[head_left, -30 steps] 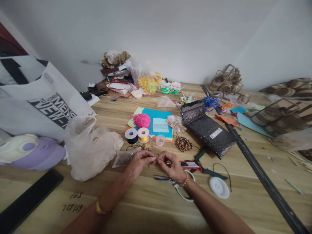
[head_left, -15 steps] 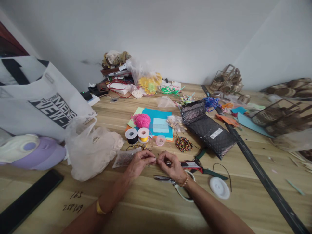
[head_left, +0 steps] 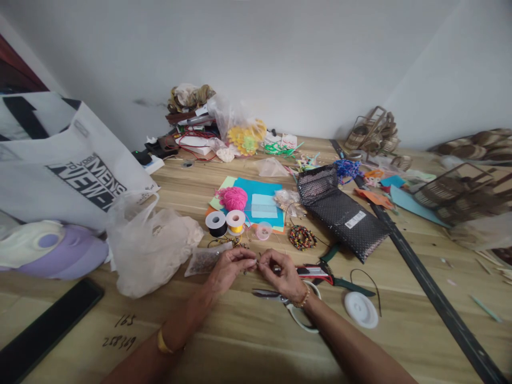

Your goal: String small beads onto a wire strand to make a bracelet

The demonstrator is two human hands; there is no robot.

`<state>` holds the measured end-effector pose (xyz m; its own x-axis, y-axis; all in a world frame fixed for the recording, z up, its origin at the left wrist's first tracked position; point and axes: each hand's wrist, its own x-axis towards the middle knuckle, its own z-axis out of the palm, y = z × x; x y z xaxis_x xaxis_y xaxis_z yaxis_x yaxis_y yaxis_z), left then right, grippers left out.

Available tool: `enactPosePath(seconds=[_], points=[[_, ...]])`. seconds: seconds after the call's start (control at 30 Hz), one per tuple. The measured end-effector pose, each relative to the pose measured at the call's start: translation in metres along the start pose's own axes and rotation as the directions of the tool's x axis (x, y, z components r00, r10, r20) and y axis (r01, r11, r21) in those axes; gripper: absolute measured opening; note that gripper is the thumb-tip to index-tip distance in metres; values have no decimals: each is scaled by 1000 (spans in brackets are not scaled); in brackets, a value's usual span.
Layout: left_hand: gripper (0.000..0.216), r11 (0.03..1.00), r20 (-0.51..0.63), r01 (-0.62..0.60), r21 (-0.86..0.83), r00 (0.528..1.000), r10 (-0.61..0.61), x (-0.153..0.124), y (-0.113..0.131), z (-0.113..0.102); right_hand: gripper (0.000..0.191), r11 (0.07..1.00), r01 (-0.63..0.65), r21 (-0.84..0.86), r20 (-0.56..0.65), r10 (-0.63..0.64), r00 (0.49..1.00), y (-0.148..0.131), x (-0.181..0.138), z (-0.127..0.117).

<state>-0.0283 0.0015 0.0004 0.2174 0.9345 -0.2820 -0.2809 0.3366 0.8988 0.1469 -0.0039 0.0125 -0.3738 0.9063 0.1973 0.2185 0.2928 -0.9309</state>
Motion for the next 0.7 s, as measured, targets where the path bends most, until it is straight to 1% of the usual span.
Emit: enactPosePath(seconds=[0.13,0.37,0.7], points=[[25,1000,-14,6,7,1000,-6,0,-1,-1,19,1000,2,3,9,-2,1000,0,0,0],[21,1000,9,-18,23,1000,18,0,-3,-2,20,1000,3,-4,-3,-3,1000,0,0,0],[19,997,12,-39,73,999,38,-1,1,0,20,1000,7,-10,-1,-7,1000,-1,1,0]])
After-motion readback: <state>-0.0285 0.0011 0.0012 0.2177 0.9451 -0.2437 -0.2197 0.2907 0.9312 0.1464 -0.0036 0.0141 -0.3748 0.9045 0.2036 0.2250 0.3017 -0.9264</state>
